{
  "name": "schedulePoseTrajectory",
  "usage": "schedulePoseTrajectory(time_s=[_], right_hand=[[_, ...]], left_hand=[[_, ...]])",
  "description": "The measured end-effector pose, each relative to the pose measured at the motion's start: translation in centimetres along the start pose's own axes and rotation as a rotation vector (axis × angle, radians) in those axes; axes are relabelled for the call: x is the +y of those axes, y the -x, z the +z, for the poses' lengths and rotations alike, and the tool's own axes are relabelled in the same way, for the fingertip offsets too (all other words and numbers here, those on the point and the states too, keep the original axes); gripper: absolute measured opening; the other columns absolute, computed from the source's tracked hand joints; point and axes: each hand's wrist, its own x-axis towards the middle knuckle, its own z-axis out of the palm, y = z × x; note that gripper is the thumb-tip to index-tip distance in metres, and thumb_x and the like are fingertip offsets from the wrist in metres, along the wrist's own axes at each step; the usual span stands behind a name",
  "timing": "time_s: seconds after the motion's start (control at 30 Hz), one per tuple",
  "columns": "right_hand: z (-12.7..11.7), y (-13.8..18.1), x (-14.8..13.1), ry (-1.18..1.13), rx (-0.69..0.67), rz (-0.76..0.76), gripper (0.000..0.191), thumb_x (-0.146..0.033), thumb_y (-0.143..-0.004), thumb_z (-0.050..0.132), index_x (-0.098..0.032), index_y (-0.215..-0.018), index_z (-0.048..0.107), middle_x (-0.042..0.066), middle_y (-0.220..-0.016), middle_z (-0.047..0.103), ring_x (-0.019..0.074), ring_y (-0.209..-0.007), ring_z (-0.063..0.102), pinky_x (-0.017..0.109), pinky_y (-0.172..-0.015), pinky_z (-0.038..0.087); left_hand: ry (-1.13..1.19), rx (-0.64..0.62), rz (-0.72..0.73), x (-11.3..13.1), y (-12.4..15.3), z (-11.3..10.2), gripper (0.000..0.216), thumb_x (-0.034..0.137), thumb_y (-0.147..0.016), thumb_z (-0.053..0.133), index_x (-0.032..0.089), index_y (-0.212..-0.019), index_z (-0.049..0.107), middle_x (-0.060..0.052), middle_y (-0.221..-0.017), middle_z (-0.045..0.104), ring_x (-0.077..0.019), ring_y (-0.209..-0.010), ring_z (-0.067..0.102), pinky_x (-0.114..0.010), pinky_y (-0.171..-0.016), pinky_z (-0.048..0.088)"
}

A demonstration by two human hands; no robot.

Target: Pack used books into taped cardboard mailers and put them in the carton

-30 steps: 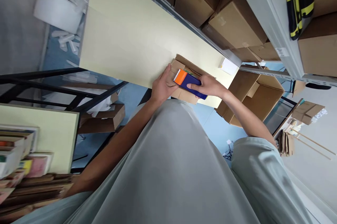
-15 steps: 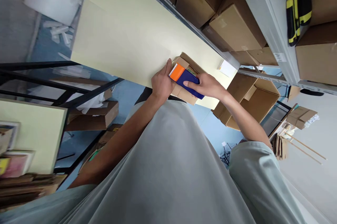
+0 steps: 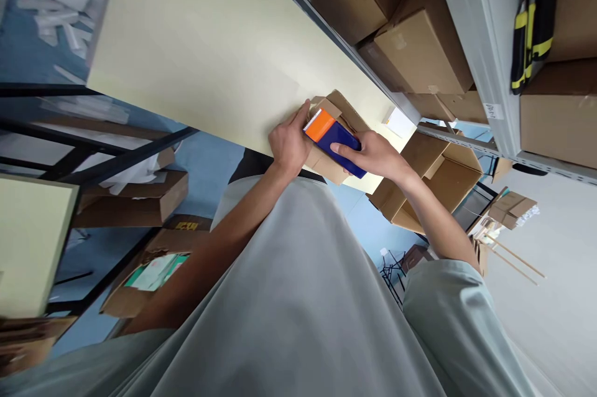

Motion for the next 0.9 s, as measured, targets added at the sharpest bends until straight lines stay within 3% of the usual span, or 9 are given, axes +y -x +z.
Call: schedulePoseTrajectory(time_s=[0.3,0.6,0.9], right_hand=[[0.3,0.1,1.1,-0.043,0.011,0.042,0.066,-0.088,-0.086,0.073,-0.022,-0.089,0.073,0.005,-0.076,0.081,0.0217,-0.064,0.076,0.032,-0.062,0.06],[0.5,0.5,0.8,-0.053,0.043,0.073,0.066,-0.088,-0.086,0.072,-0.022,-0.093,0.073,0.005,-0.076,0.08,0.0227,-0.067,0.077,0.032,-0.061,0.06],[0.9,0.7,0.7,-0.078,0.089,0.083,0.063,-0.085,-0.087,0.075,-0.022,-0.092,0.073,0.006,-0.075,0.08,0.0226,-0.065,0.076,0.032,-0.059,0.059]], left_hand=[[0.154,0.026,0.009,-1.0,-0.1,0.6,0.062,0.02,-0.099,0.067,0.034,-0.159,0.063,-0.004,-0.151,0.073,-0.0339,-0.137,0.072,-0.046,-0.117,0.058],[0.14,0.09,0.009,-0.8,0.0,1.3,0.051,0.016,-0.1,0.062,0.033,-0.146,0.074,-0.005,-0.144,0.077,-0.0313,-0.132,0.074,-0.046,-0.115,0.056],[0.071,0.14,0.112,-0.3,0.0,1.5,0.042,0.018,-0.104,0.06,0.033,-0.139,0.078,-0.005,-0.141,0.079,-0.0272,-0.129,0.075,-0.044,-0.111,0.055]])
